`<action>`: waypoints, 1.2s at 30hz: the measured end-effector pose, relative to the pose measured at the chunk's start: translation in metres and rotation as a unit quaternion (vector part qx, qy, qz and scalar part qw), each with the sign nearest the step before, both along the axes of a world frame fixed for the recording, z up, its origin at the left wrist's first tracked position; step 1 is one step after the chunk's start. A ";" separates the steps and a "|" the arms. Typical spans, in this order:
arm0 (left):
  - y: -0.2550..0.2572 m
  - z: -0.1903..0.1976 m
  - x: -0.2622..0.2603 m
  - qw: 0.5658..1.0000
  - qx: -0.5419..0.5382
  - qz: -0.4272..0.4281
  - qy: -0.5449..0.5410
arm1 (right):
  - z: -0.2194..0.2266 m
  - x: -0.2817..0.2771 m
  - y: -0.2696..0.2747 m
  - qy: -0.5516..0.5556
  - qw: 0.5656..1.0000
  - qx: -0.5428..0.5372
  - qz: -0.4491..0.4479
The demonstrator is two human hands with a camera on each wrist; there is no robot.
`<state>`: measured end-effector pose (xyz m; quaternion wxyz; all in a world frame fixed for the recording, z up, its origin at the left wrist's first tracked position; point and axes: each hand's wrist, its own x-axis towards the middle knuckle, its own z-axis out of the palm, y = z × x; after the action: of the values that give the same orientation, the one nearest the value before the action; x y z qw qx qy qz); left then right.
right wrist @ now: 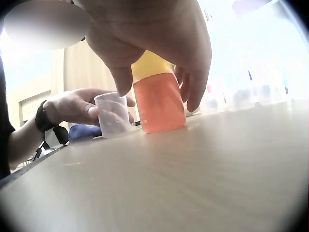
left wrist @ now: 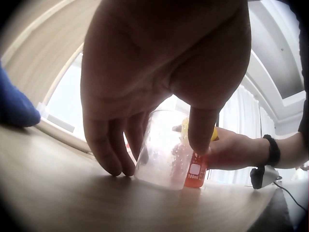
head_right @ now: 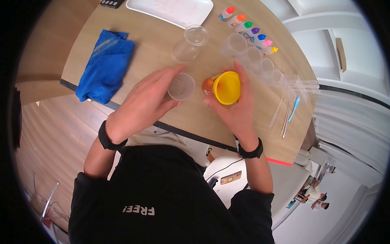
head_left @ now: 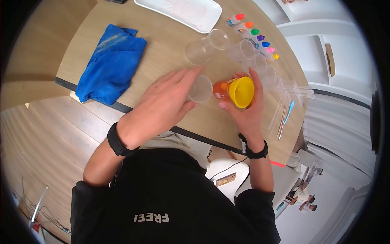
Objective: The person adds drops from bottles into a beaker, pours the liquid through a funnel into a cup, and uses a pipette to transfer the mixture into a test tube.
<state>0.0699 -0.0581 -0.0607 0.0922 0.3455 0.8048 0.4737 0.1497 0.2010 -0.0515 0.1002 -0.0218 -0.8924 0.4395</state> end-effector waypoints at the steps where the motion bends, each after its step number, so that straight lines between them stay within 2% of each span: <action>1: 0.000 0.000 0.000 1.000 -0.004 -0.001 0.000 | 0.002 0.000 0.001 0.009 1.000 0.014 0.010; 4: 0.000 -0.001 0.000 1.000 -0.005 -0.003 0.001 | 0.003 0.000 0.005 0.008 0.997 0.061 0.041; 19: 0.004 0.000 0.001 1.000 -0.004 -0.013 -0.005 | -0.005 -0.003 0.002 -0.010 1.000 0.001 0.002; 28: 0.005 0.000 0.001 1.000 -0.004 -0.014 -0.014 | -0.004 -0.003 0.006 -0.012 1.000 0.015 0.013; 31: 0.005 0.001 0.001 1.000 -0.003 -0.014 -0.007 | 0.000 0.000 0.009 0.030 0.998 0.028 0.042; 36: 0.007 0.002 0.001 1.000 -0.011 -0.019 0.002 | 0.004 0.005 0.013 0.063 0.997 -0.020 0.034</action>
<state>0.0710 -0.0512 -0.0590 0.1039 0.3608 0.8034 0.4622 0.1549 0.2136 -0.0470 0.1410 0.0345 -0.8756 0.4608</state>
